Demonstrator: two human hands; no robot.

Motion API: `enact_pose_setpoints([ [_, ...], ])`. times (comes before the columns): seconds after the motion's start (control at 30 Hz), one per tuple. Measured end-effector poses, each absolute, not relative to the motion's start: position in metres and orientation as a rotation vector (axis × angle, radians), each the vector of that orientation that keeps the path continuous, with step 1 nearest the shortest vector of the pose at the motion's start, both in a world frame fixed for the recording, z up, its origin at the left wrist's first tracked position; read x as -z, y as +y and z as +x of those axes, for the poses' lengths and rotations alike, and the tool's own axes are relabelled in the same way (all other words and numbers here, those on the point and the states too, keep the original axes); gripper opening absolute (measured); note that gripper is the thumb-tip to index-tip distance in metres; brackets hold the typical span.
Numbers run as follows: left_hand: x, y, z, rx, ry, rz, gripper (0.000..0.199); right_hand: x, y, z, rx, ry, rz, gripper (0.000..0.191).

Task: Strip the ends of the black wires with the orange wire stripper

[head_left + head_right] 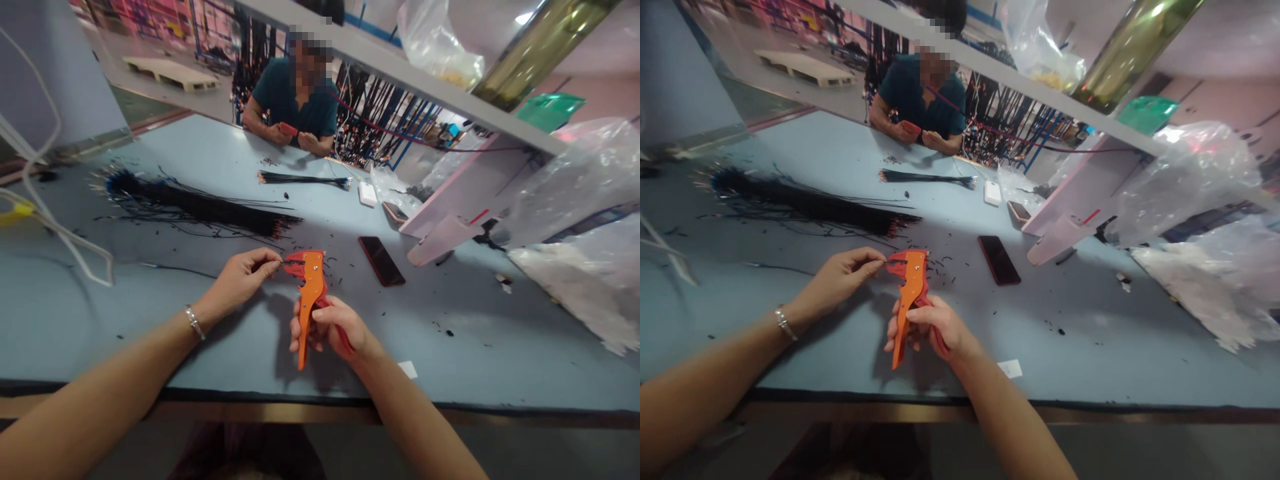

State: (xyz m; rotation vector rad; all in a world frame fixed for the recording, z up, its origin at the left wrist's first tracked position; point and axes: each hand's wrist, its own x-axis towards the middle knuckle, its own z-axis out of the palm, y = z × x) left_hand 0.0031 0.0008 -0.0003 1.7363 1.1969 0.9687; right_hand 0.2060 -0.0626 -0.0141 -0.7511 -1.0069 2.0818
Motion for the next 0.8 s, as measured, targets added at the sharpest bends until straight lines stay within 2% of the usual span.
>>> enact_pose_setpoints([
  [0.8, -0.0014, -0.0042, 0.0025, -1.007, 1.1, 1.738, 0.025, 0.0141, -0.063, 0.2058, -1.964, -1.241, -0.812, 0.032],
])
